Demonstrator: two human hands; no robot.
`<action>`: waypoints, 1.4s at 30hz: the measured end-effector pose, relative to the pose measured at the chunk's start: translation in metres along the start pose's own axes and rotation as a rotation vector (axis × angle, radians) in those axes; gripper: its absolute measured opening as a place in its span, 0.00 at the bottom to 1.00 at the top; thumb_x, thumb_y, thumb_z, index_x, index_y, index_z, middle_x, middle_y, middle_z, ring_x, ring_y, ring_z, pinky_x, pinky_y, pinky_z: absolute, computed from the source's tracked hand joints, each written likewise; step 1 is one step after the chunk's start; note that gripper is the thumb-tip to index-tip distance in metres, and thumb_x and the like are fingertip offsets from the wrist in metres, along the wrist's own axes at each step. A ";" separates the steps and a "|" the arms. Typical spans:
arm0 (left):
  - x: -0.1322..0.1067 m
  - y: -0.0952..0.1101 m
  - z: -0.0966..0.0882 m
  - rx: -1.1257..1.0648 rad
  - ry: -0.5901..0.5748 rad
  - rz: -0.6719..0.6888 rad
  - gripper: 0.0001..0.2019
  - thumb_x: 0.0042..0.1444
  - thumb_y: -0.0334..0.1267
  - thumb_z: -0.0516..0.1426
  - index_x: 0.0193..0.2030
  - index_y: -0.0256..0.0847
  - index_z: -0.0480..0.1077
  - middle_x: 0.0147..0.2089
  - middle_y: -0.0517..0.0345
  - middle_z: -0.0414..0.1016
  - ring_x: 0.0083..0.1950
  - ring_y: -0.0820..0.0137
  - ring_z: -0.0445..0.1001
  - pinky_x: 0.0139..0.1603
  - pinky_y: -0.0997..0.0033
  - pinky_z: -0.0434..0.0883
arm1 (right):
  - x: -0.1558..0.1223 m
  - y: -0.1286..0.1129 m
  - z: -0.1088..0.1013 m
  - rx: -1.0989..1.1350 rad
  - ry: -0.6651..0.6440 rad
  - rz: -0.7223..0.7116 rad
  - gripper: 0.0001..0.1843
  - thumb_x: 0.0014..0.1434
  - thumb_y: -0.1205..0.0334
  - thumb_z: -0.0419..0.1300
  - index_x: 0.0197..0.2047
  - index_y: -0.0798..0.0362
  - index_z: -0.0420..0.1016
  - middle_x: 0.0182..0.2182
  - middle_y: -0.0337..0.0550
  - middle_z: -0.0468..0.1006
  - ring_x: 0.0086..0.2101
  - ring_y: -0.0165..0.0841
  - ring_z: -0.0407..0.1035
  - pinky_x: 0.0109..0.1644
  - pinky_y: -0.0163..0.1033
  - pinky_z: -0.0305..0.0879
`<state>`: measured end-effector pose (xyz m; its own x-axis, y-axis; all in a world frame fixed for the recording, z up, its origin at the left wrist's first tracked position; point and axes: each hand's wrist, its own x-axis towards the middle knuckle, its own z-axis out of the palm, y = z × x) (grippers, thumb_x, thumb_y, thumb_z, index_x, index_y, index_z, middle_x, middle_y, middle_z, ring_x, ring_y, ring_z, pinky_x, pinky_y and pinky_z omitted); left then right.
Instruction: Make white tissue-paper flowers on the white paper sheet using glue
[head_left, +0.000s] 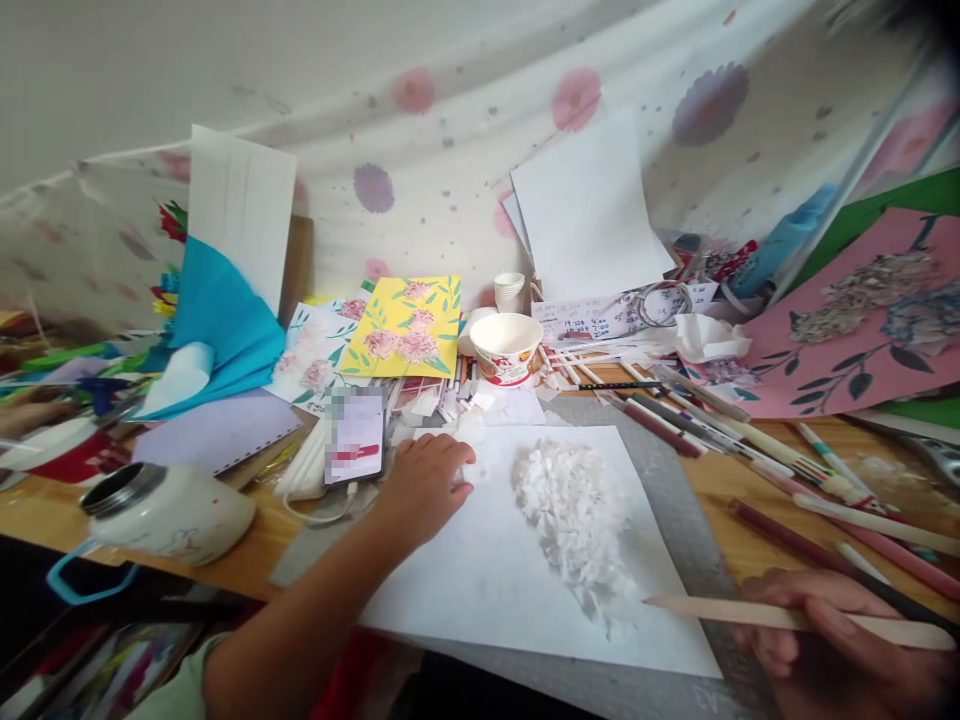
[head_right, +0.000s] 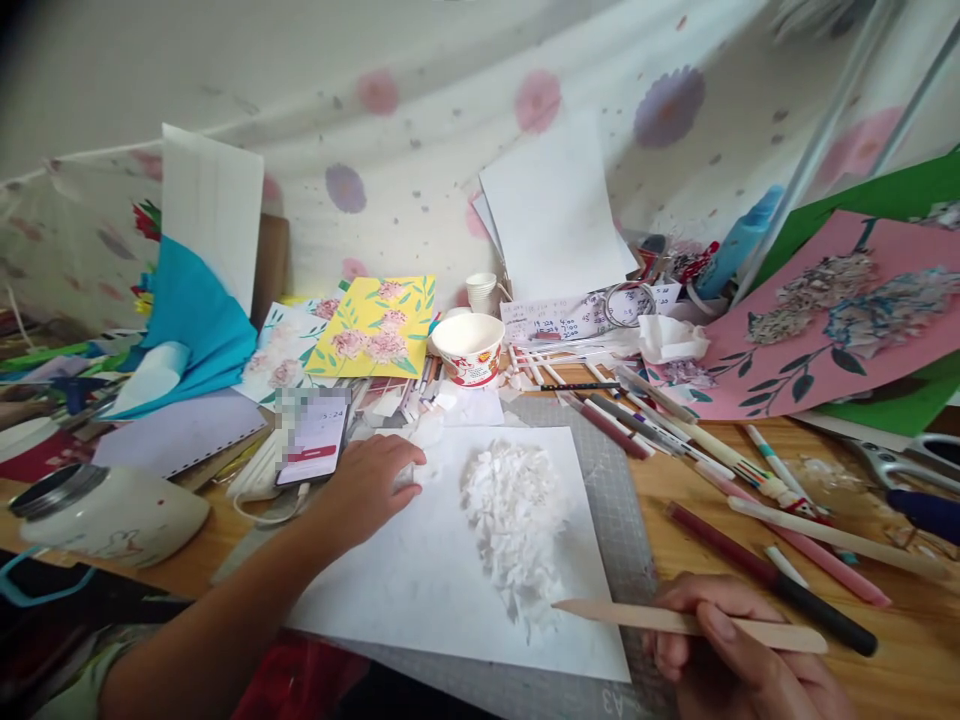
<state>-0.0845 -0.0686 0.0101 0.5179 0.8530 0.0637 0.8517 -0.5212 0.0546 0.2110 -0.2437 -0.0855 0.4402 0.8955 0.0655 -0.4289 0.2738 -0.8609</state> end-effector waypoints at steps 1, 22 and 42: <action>0.000 0.000 -0.001 0.001 0.000 0.003 0.06 0.53 0.30 0.57 0.38 0.43 0.72 0.43 0.57 0.76 0.47 0.59 0.70 0.49 0.56 0.60 | 0.003 0.002 -0.003 -0.006 -0.027 -0.034 0.06 0.56 0.59 0.61 0.33 0.49 0.79 0.18 0.40 0.70 0.21 0.32 0.66 0.24 0.36 0.70; 0.053 0.004 -0.001 -0.158 -0.046 -0.065 0.04 0.51 0.32 0.56 0.28 0.42 0.71 0.32 0.60 0.75 0.38 0.65 0.73 0.47 0.60 0.61 | 0.005 0.005 -0.006 0.043 -0.006 -0.055 0.07 0.55 0.57 0.62 0.33 0.50 0.79 0.17 0.41 0.70 0.20 0.33 0.66 0.24 0.37 0.71; -0.016 0.058 -0.008 -1.251 -0.418 0.021 0.08 0.48 0.37 0.59 0.28 0.39 0.62 0.26 0.65 0.64 0.28 0.75 0.61 0.30 0.74 0.59 | 0.001 -0.027 0.034 0.079 -0.004 -0.027 0.06 0.55 0.58 0.62 0.31 0.50 0.78 0.17 0.40 0.71 0.22 0.31 0.65 0.29 0.37 0.65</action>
<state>-0.0434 -0.1125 0.0202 0.7078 0.6704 -0.2225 0.3118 -0.0139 0.9500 0.1965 -0.2383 -0.0455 0.4496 0.8887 0.0903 -0.4776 0.3245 -0.8165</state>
